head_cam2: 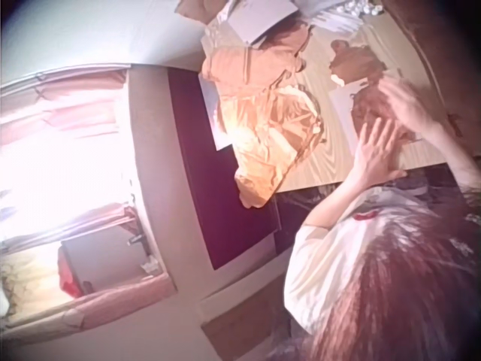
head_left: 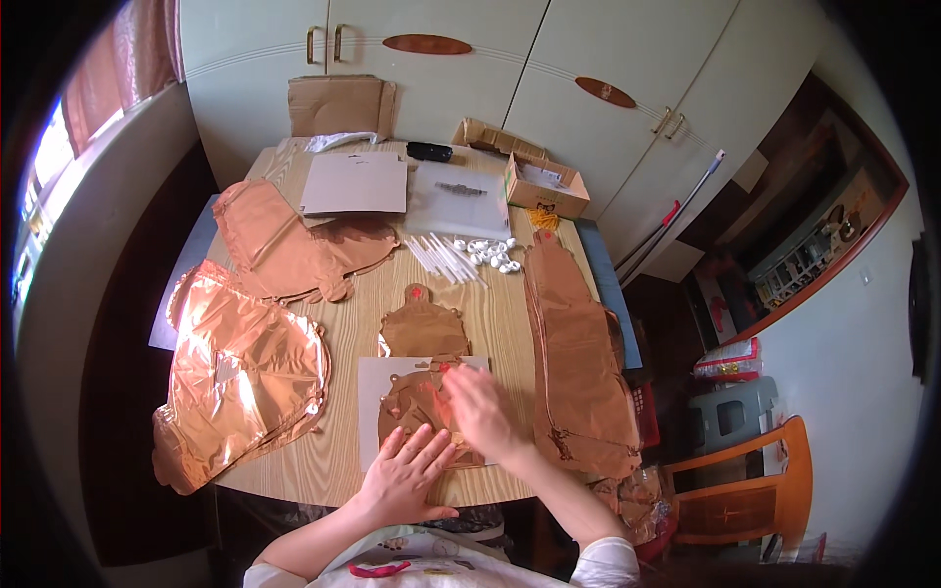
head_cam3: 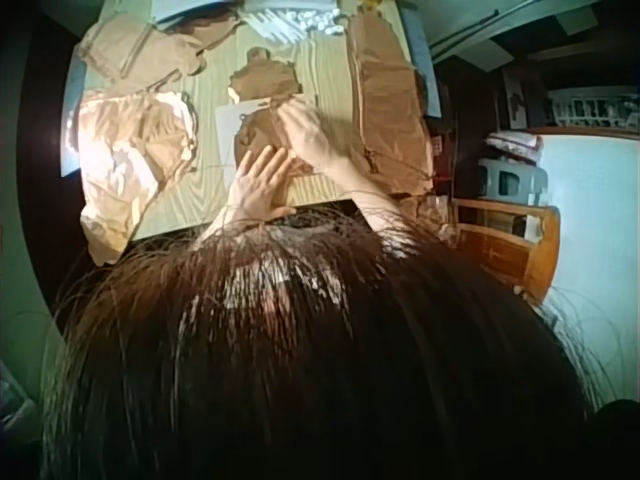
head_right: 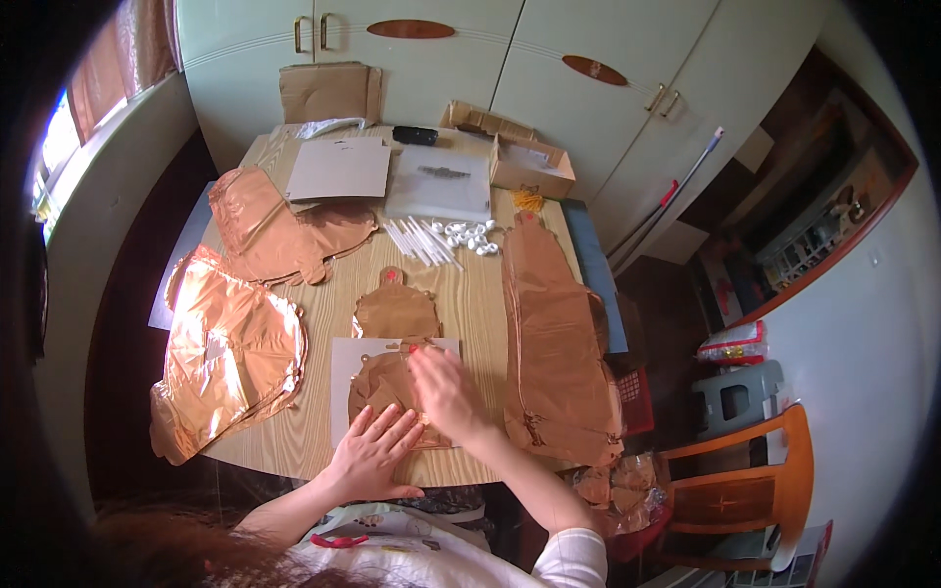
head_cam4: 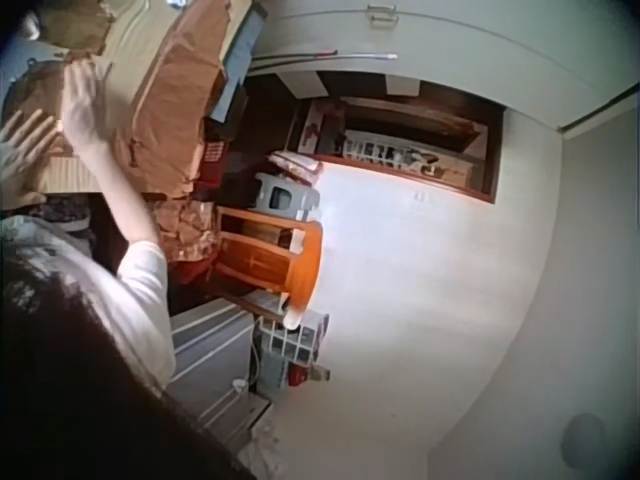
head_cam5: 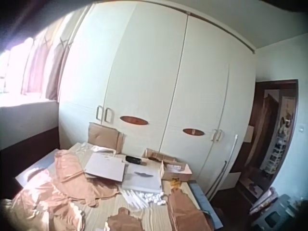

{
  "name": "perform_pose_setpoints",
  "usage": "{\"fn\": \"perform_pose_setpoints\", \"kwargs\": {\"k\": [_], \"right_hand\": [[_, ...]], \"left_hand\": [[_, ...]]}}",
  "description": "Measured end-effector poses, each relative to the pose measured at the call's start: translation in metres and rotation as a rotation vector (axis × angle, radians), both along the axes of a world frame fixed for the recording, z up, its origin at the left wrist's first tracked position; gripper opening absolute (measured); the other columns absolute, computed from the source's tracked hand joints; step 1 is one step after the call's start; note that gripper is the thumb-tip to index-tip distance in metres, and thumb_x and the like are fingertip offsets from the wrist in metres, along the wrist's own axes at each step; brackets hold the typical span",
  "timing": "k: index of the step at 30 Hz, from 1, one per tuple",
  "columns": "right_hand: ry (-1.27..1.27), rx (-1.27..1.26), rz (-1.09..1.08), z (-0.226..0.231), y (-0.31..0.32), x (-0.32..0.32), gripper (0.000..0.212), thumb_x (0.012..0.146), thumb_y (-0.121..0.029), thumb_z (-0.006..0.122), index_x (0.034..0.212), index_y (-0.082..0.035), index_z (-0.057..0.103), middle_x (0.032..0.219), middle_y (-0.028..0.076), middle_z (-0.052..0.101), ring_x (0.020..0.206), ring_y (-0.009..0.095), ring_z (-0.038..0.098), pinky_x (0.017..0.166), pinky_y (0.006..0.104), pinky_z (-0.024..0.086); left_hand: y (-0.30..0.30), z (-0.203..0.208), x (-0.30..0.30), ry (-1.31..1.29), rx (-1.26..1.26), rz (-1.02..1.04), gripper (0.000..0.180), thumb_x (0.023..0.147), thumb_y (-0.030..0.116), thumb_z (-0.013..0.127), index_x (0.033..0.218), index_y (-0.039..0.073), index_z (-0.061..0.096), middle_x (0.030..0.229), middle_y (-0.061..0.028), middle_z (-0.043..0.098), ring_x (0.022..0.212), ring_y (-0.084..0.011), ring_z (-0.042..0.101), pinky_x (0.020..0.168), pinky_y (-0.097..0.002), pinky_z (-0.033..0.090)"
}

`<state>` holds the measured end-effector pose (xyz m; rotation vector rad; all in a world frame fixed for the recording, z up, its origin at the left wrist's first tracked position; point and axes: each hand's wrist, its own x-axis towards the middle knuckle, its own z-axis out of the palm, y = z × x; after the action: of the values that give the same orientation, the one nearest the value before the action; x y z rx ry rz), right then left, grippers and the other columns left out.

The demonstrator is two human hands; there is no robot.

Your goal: Folding and packaging rose-gold foil balloons with cardboard inserts and cards.

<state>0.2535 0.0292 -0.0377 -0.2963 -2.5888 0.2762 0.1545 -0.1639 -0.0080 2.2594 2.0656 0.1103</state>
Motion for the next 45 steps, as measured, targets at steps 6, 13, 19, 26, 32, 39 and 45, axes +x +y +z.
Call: {"fn": "perform_pose_setpoints", "kwargs": {"k": [6,13,19,26,32,39,45], "right_hand": [[-0.231,-0.051,0.067,-0.011,-0.017,0.013,0.065,0.101,-0.042,0.041,0.147,0.003,0.035,0.154,0.022,0.034,0.145,0.035,0.029,0.119,0.0468,0.021],[-0.285,-0.051,-0.023,-0.014,0.0,0.006,0.077,0.099,-0.049,0.042,0.151,0.004,0.023,0.158,0.023,0.022,0.148,0.036,0.02,0.12,0.0471,0.016],[-0.347,-0.059,-0.094,-0.013,0.009,0.0,0.079,0.098,-0.051,0.042,0.151,0.004,0.022,0.159,0.022,0.021,0.148,0.036,0.018,0.12,0.0496,0.013],[-0.353,-0.03,-0.123,-0.008,0.008,-0.003,0.081,0.096,-0.053,0.046,0.15,0.005,0.027,0.156,0.026,0.025,0.146,0.04,0.02,0.119,0.0528,0.014],[-0.365,-0.01,-0.116,-0.003,-0.007,0.008,0.084,0.096,-0.056,0.044,0.149,0.007,0.027,0.155,0.028,0.026,0.146,0.042,0.022,0.119,0.0515,0.017],[-0.376,-0.029,-0.154,-0.003,-0.015,0.016,0.076,0.098,-0.052,0.042,0.15,0.001,0.029,0.156,0.02,0.029,0.146,0.036,0.026,0.118,0.0518,0.019],[-0.401,0.015,-0.248,-0.006,0.008,0.016,0.065,0.099,-0.046,0.043,0.151,-0.008,0.033,0.158,0.011,0.031,0.146,0.033,0.027,0.117,0.0554,0.017]], "left_hand": [[0.003,0.001,0.0,0.052,-0.068,-0.009,0.101,0.08,0.082,0.043,0.147,0.006,0.041,0.153,-0.0119,0.039,0.146,-0.0314,0.027,0.118,-0.0553,0.014],[0.004,0.004,0.001,0.011,-0.063,0.015,0.103,0.077,0.08,0.05,0.15,0.009,0.036,0.156,-0.0095,0.034,0.147,-0.0374,0.022,0.117,-0.059,0.014],[0.002,0.004,0.001,-0.007,-0.085,0.023,0.105,0.075,0.08,0.053,0.152,0.013,0.032,0.158,-0.0074,0.03,0.146,-0.0388,0.021,0.114,-0.0663,0.012],[0.0,0.003,0.001,-0.029,-0.077,0.031,0.111,0.071,0.082,0.055,0.155,0.014,0.027,0.159,-0.0063,0.028,0.146,-0.0426,0.019,0.107,-0.0773,0.007],[-0.011,0.007,0.008,0.057,-0.161,0.001,0.109,0.071,0.082,0.054,0.156,0.02,0.025,0.16,-0.0016,0.026,0.146,-0.0461,0.015,0.103,-0.081,0.008],[-0.02,0.007,0.013,-0.009,-0.138,0.009,0.106,0.07,0.08,0.058,0.155,0.027,0.025,0.159,-0.0036,0.026,0.145,-0.0473,0.016,0.103,-0.0808,0.009],[-0.023,0.008,0.013,-0.01,-0.132,-0.004,0.103,0.071,0.078,0.059,0.155,0.028,0.027,0.159,-0.0043,0.026,0.145,-0.0475,0.016,0.103,-0.0807,0.01]]}}
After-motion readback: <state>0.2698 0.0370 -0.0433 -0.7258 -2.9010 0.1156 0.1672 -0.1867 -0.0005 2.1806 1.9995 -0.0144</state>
